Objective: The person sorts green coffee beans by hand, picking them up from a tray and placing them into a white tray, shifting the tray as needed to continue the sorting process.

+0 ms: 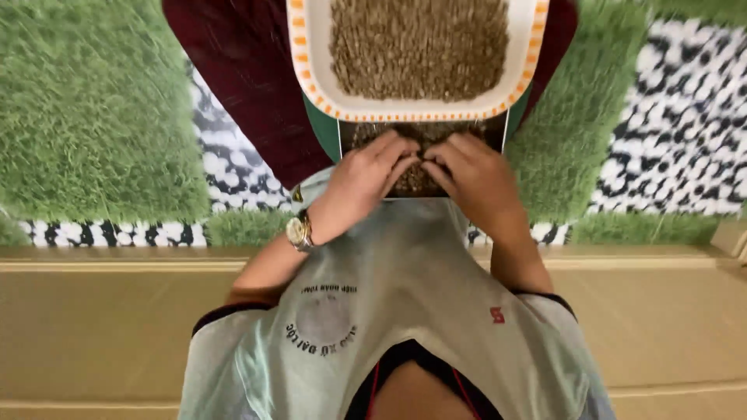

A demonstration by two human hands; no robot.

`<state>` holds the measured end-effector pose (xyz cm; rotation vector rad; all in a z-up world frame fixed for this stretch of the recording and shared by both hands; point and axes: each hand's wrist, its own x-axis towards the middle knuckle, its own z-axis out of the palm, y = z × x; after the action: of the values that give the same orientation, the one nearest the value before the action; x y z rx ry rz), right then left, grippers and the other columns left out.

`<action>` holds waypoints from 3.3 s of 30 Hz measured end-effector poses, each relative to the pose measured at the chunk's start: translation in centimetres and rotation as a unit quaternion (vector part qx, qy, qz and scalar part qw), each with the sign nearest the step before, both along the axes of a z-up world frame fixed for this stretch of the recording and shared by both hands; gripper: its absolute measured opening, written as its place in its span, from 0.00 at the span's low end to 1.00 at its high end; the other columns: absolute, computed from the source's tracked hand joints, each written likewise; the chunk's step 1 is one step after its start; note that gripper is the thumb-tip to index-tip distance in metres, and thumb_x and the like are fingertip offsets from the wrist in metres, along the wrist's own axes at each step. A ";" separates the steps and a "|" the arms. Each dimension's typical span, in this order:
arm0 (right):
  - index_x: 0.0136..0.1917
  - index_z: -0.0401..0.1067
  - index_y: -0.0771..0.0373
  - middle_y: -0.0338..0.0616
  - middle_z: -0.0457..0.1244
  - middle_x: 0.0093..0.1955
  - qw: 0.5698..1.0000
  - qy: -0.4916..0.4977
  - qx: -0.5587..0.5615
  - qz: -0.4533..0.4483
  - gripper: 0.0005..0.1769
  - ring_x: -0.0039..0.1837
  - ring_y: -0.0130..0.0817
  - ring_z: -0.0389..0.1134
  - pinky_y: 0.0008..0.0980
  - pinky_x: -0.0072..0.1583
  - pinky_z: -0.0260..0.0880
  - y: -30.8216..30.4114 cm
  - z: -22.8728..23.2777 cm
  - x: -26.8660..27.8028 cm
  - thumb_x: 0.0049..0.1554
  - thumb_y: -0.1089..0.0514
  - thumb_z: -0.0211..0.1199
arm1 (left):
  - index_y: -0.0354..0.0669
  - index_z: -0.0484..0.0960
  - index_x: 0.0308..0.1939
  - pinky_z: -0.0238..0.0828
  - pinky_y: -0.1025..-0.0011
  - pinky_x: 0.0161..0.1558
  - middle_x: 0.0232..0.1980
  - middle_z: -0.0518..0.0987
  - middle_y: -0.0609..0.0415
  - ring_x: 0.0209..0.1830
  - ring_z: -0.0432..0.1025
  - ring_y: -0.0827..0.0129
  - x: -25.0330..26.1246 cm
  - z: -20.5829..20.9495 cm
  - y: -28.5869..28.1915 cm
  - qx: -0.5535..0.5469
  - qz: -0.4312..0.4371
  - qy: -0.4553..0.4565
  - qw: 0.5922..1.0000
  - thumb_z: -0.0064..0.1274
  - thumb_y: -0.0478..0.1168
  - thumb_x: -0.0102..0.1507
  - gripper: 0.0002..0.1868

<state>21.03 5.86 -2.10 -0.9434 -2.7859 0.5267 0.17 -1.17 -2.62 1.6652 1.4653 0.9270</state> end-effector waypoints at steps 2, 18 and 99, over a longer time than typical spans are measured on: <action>0.51 0.75 0.61 0.39 0.63 0.41 0.998 0.050 -0.048 -0.008 0.05 0.48 0.42 0.70 0.39 0.51 0.75 0.8 2.5 -1.3 0.61 0.64 0.69 | 0.48 0.79 0.52 0.81 0.68 0.36 0.41 0.77 0.60 0.35 0.81 0.59 -0.7 -0.7 0.7 0.064 -0.001 0.081 0.995 0.56 0.40 0.70 0.08; 0.55 0.74 0.64 0.42 0.65 0.47 0.996 0.080 -0.042 0.006 0.06 0.51 0.40 0.69 0.39 0.57 0.75 1.1 3.0 -1.8 0.63 0.65 0.67 | 0.36 0.80 0.44 0.80 0.63 0.32 0.34 0.75 0.49 0.31 0.79 0.51 -1.2 2.3 1.5 0.083 -0.018 0.029 0.996 0.57 0.30 0.67 0.03; 0.54 0.78 0.56 0.41 0.68 0.41 0.991 -0.077 0.112 -0.023 0.19 0.42 0.40 0.71 0.36 0.48 0.73 6.7 -11.7 7.6 0.48 0.53 0.73 | 0.39 0.77 0.50 0.77 0.57 0.40 0.50 0.77 0.45 0.37 0.78 0.50 0.7 -3.9 1.7 0.109 -0.046 0.184 0.976 0.47 0.40 0.67 0.11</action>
<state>28.63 12.52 -13.84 -1.0331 -2.8701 0.1351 0.85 0.49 -6.55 2.1375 1.5490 0.7804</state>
